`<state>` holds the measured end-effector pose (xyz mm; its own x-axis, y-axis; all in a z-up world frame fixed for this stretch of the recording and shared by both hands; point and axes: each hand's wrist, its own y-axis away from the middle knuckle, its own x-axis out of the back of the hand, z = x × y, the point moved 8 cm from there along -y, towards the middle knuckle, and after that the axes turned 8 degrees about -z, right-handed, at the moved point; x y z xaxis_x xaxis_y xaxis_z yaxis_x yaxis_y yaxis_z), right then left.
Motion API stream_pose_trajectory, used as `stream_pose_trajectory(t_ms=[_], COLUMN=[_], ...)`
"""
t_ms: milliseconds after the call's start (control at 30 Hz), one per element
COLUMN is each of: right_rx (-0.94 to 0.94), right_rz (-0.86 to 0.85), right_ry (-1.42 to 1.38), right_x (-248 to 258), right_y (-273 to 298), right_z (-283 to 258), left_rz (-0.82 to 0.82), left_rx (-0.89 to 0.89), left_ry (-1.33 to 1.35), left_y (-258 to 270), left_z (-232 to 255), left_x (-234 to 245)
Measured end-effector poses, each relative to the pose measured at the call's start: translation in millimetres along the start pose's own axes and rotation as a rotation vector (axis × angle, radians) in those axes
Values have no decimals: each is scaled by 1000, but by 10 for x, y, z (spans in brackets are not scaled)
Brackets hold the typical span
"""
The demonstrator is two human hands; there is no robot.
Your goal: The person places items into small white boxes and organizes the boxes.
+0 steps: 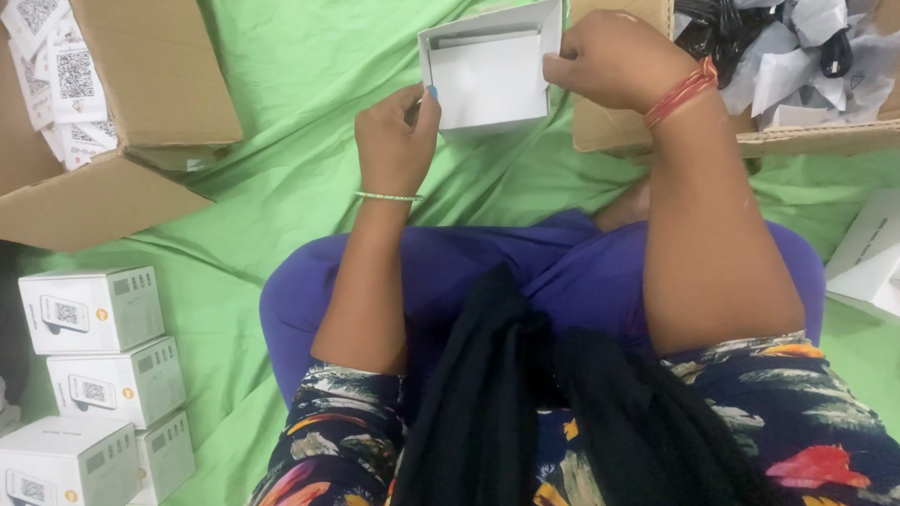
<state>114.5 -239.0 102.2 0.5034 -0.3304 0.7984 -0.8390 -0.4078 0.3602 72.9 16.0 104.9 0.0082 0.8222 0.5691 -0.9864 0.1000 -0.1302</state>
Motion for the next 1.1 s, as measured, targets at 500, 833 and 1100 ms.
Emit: stream_pose_trajectory(t_ms=[500,833,1100], right_rx=[18,-17,45], right_rz=[50,121,186], right_ry=[82,153,92], right_x=[10,-66,163], right_y=[11,-21,178], right_z=[46,43,-345], left_rz=[2,-1,-138], left_rx=[-35,-103,8], left_ry=[-29,4,2], left_y=[-15,5,-4], left_z=[-91,-294,71], left_x=[-103,-266,-172])
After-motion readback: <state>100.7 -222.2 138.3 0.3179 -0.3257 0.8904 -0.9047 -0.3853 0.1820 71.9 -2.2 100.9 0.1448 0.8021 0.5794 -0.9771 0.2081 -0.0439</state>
